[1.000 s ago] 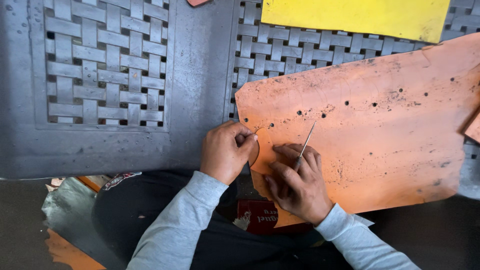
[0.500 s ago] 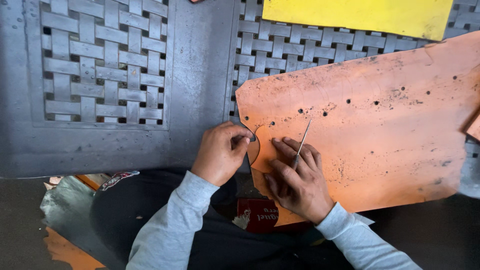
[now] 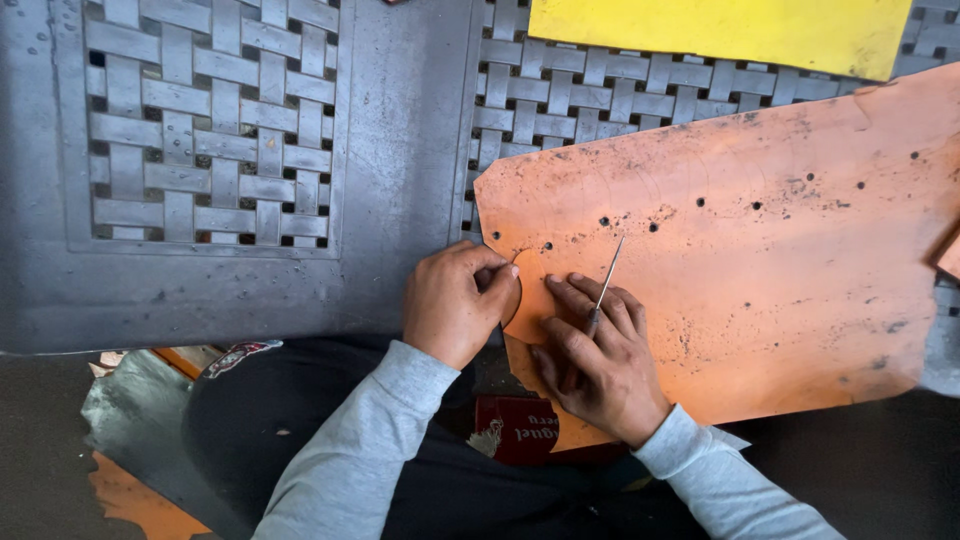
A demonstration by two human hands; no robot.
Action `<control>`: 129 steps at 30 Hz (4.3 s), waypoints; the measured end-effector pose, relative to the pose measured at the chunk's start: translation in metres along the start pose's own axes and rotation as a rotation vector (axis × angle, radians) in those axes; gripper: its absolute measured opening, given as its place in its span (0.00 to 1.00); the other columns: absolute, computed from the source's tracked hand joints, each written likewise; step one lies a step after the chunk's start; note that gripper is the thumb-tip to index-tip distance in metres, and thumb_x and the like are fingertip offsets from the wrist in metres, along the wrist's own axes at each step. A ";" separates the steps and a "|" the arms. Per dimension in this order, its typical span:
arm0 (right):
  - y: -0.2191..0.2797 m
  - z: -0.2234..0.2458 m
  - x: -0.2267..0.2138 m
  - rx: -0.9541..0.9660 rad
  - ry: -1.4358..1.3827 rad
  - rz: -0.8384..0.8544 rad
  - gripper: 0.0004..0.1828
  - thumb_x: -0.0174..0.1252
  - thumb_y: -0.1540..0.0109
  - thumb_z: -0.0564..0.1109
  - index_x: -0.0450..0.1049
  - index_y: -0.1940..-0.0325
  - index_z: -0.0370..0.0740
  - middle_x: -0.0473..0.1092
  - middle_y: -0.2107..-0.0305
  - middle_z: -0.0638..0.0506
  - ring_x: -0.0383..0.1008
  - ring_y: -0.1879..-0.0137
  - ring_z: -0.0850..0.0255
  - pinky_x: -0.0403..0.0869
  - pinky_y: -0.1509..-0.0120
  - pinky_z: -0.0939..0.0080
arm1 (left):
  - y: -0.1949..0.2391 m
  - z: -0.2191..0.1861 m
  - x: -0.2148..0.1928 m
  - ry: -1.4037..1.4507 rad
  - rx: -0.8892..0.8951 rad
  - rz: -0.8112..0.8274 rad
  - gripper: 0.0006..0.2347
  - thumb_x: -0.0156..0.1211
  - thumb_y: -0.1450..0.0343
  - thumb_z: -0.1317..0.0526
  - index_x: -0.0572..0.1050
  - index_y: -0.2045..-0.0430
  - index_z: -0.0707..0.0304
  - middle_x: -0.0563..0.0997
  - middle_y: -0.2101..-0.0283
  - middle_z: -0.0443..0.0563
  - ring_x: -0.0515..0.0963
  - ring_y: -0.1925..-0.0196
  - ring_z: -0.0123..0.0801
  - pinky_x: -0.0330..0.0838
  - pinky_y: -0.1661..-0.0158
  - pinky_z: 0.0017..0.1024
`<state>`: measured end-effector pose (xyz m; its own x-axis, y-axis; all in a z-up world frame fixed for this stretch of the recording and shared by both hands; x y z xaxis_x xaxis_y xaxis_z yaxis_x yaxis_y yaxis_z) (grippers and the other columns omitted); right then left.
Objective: The person uses a pointed awl to cut along a marked outline on an orange leather sheet, separating a small curved piece. The person repeatedly lifts and removes the cut piece while continuing to trace and cut the remaining outline.
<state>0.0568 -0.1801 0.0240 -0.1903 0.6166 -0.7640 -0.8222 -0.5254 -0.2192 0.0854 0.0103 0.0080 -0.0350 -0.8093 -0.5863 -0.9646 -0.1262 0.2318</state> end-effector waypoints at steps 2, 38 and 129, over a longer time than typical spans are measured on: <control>0.000 0.000 0.000 0.000 -0.002 0.001 0.20 0.70 0.45 0.42 0.73 0.51 0.41 0.68 0.39 0.42 0.68 0.32 0.44 0.65 0.31 0.43 | 0.000 -0.001 0.001 -0.005 -0.020 -0.005 0.06 0.69 0.35 0.61 0.82 0.77 0.65 0.83 0.73 0.52 0.84 0.74 0.39 0.76 0.71 0.36; 0.003 -0.001 0.002 -0.015 0.061 0.072 0.20 0.68 0.46 0.44 0.75 0.50 0.46 0.63 0.33 0.39 0.64 0.30 0.41 0.61 0.29 0.40 | -0.006 -0.004 0.001 -0.063 -0.079 0.025 0.06 0.68 0.36 0.59 0.83 0.77 0.62 0.85 0.72 0.50 0.85 0.73 0.39 0.78 0.69 0.35; -0.004 -0.014 -0.005 0.019 -0.064 0.030 0.18 0.70 0.45 0.42 0.75 0.54 0.37 0.71 0.41 0.42 0.69 0.32 0.42 0.68 0.30 0.40 | 0.064 -0.019 0.018 -0.319 0.453 0.235 0.19 0.51 0.28 0.69 0.69 0.43 0.85 0.67 0.34 0.73 0.64 0.28 0.62 0.62 0.33 0.52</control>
<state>0.0686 -0.1893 0.0198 -0.2487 0.6374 -0.7293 -0.8254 -0.5335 -0.1848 0.0278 -0.0235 0.0274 -0.2695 -0.5653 -0.7797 -0.9345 0.3489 0.0700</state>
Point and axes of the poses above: each hand's wrist, its own y-axis away from the middle knuckle, its own x-axis out of the palm, z = x × y, the point moved 2 cm from there along -y, towards the middle knuckle
